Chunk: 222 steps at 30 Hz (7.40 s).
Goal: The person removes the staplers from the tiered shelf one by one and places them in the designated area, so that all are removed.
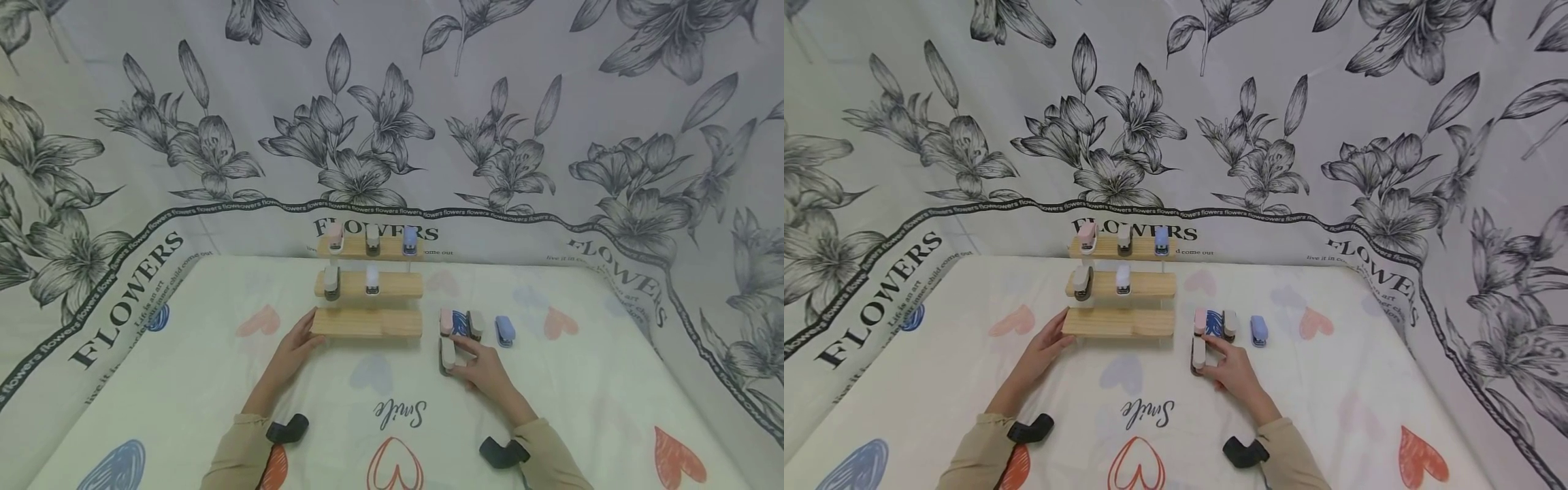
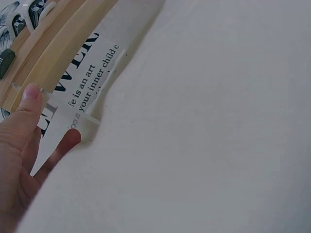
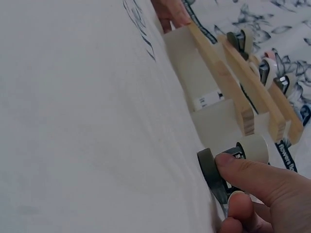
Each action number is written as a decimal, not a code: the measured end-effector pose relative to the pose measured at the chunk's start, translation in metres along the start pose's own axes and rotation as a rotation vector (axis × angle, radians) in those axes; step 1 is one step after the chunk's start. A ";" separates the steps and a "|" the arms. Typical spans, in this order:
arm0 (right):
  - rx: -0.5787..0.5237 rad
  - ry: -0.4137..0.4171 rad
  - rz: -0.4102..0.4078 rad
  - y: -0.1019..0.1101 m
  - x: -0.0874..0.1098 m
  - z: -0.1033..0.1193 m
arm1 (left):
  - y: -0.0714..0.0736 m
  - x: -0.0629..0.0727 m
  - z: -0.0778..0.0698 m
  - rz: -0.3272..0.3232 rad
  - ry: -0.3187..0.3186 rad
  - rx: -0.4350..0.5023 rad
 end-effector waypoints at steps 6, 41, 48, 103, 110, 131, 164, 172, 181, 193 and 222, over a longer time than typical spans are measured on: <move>0.050 -0.061 0.007 -0.001 -0.005 -0.010 | 0.001 0.000 0.000 -0.011 -0.023 -0.008; -0.319 -0.111 0.353 -0.068 -0.111 0.125 | 0.002 0.003 0.005 -0.019 -0.016 -0.027; -0.360 -0.158 0.409 -0.082 -0.118 0.137 | 0.001 0.001 0.001 -0.014 -0.047 -0.026; -0.254 -0.153 0.175 0.022 -0.010 0.028 | 0.003 0.002 -0.012 -0.003 -0.009 -0.026; -0.227 -0.204 0.140 0.034 0.006 0.004 | 0.002 0.001 0.005 -0.013 -0.002 -0.025; -0.142 -0.258 0.076 0.030 0.013 -0.029 | -0.001 0.005 -0.026 -0.003 0.057 -0.024; -0.077 -0.338 0.053 0.038 0.009 -0.042 | 0.002 -0.004 -0.001 -0.002 0.032 -0.054; -0.116 -0.323 0.099 0.034 0.011 -0.037 | 0.000 -0.003 -0.019 0.007 0.032 -0.020; -0.096 -0.305 0.084 0.038 0.012 -0.032 | -0.002 -0.003 -0.033 0.009 0.024 -0.022; -0.051 -0.243 0.055 0.044 0.011 -0.026 | -0.002 0.001 -0.027 0.008 0.027 0.002; -0.147 0.171 0.295 -0.018 -0.018 0.106 | 0.002 0.005 -0.024 0.006 0.040 -0.004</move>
Point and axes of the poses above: each hand's wrist, its own x-axis away from the middle knuckle, its own y-axis out of the back of the hand, z = x × y, the point moved 7 cm from there along -x, towards the middle knuckle, and after that the axes turned 8 degrees about -y, right-handed, at the moved point
